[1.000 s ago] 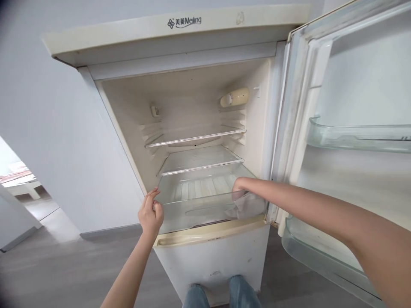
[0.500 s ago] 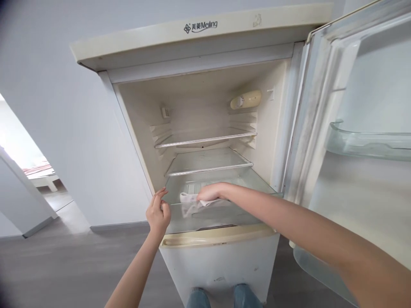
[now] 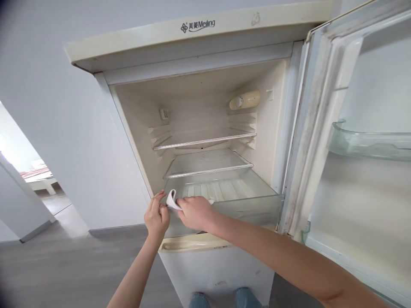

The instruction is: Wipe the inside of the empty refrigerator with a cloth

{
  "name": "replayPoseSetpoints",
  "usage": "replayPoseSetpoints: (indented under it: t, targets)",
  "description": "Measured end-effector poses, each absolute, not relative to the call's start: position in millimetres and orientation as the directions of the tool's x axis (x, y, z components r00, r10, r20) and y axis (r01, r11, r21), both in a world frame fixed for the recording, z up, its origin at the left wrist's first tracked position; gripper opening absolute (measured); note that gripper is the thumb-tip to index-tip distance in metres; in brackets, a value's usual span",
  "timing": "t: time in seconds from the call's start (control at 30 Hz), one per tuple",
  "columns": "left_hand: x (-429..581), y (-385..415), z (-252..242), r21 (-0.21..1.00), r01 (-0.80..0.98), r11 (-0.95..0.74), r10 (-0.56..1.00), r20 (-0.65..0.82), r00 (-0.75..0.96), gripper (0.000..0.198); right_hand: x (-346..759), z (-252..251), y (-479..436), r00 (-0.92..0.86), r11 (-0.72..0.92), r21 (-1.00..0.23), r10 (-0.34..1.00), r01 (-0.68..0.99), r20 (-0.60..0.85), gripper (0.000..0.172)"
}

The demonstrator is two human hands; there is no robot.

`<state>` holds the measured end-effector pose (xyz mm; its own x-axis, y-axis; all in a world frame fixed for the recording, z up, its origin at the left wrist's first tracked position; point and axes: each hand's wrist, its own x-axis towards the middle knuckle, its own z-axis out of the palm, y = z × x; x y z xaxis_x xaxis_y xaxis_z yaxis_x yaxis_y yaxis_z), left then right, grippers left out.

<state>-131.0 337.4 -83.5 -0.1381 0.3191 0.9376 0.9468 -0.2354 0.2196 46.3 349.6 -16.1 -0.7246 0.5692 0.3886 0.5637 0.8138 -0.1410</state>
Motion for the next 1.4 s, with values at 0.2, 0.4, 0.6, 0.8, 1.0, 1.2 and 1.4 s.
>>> replayPoseSetpoints:
  t: [0.2, 0.4, 0.6, 0.8, 1.0, 1.2, 1.4]
  targets:
    - [-129.1, 334.8, -81.5, 0.215, 0.953, -0.212, 0.317, 0.938, -0.141, 0.033, 112.5, -45.8, 361.7, -0.606, 0.753, 0.003, 0.528, 0.659, 0.595, 0.016]
    - [-129.0, 333.7, -81.7, 0.234, 0.949, -0.213, 0.333, 0.930, -0.154, 0.032, 180.2, -81.0, 375.5, -0.433, 0.644, 0.155, 0.299, 0.749, 0.850, 0.015]
    - [-128.7, 331.9, -81.2, 0.259, 0.945, -0.199, 0.362, 0.916, -0.175, 0.032, 211.0, -111.6, 386.9, -0.261, 0.597, 0.081, 0.222, 0.798, 0.939, 0.039]
    - [-130.4, 332.3, -81.8, 0.267, 0.939, -0.216, 0.373, 0.911, -0.174, 0.033, 215.5, -139.6, 368.7, 0.032, 0.624, -0.273, 0.369, 0.732, 0.929, 0.049]
    - [-131.3, 331.0, -82.1, 0.284, 0.937, -0.203, 0.396, 0.899, -0.186, 0.031, 227.5, -151.4, 332.7, 0.273, 0.408, -0.730, 0.738, 0.549, 0.617, 0.044]
    - [-136.4, 325.8, -73.3, 0.182, 0.971, -0.154, 0.470, 0.878, -0.090, 0.031, 246.2, -154.6, 291.8, 0.498, 0.097, -0.995, 0.865, -0.037, 0.066, 0.062]
    - [-115.4, 319.6, -51.9, -0.114, 0.983, -0.145, 0.446, 0.879, 0.168, 0.038, 254.3, -163.4, 271.0, 0.255, -0.147, -0.862, 0.919, -0.485, -0.301, 0.072]
